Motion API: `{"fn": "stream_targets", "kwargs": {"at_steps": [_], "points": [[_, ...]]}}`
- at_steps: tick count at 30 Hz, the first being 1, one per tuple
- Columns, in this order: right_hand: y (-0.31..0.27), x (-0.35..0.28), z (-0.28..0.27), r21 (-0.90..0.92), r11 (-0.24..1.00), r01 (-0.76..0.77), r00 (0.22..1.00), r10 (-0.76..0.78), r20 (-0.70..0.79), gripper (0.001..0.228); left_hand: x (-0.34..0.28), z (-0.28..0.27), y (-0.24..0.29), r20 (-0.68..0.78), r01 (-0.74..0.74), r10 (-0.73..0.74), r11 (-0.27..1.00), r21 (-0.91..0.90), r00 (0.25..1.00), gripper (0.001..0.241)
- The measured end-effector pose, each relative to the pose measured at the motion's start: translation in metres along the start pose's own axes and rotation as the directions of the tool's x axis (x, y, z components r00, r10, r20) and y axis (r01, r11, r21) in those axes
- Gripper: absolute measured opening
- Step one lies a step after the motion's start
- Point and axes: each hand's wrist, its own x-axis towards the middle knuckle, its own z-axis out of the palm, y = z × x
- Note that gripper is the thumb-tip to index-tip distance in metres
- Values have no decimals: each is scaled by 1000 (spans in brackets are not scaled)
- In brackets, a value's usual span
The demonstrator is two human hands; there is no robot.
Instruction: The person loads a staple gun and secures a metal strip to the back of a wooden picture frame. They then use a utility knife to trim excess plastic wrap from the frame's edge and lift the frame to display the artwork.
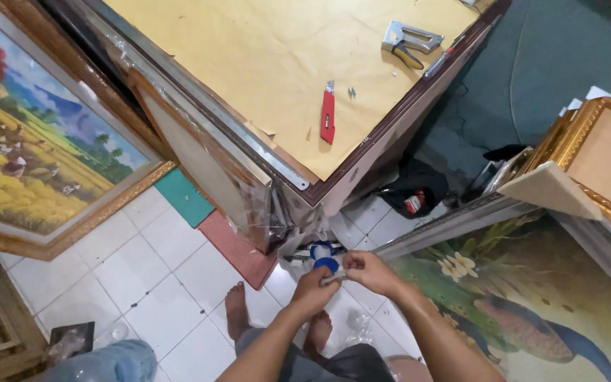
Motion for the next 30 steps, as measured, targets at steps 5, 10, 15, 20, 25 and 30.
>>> {"fn": "stream_targets", "kwargs": {"at_steps": [5,10,15,20,25,30], "points": [[-15,-5,12,-94,938,-333,942,336,18,22,-16,9,-17,106,-79,82,996,-41,991,15],[4,39,53,241,936,-258,929,309,-203,22,-5,18,-35,103,-271,259,953,133,960,18],[71,97,103,523,772,-361,895,445,-39,6,5,10,-49,327,-315,266,944,104,907,19],[107,121,113,529,626,-573,679,724,-121,49,9,-16,-33,493,-38,-64,980,196,868,30],[165,134,120,599,573,-559,640,758,-128,17,42,-2,-74,247,379,-359,925,-33,900,50],[179,153,126,412,596,-690,637,770,-46,27,100,19,-150,-148,126,-89,956,264,985,19]]}}
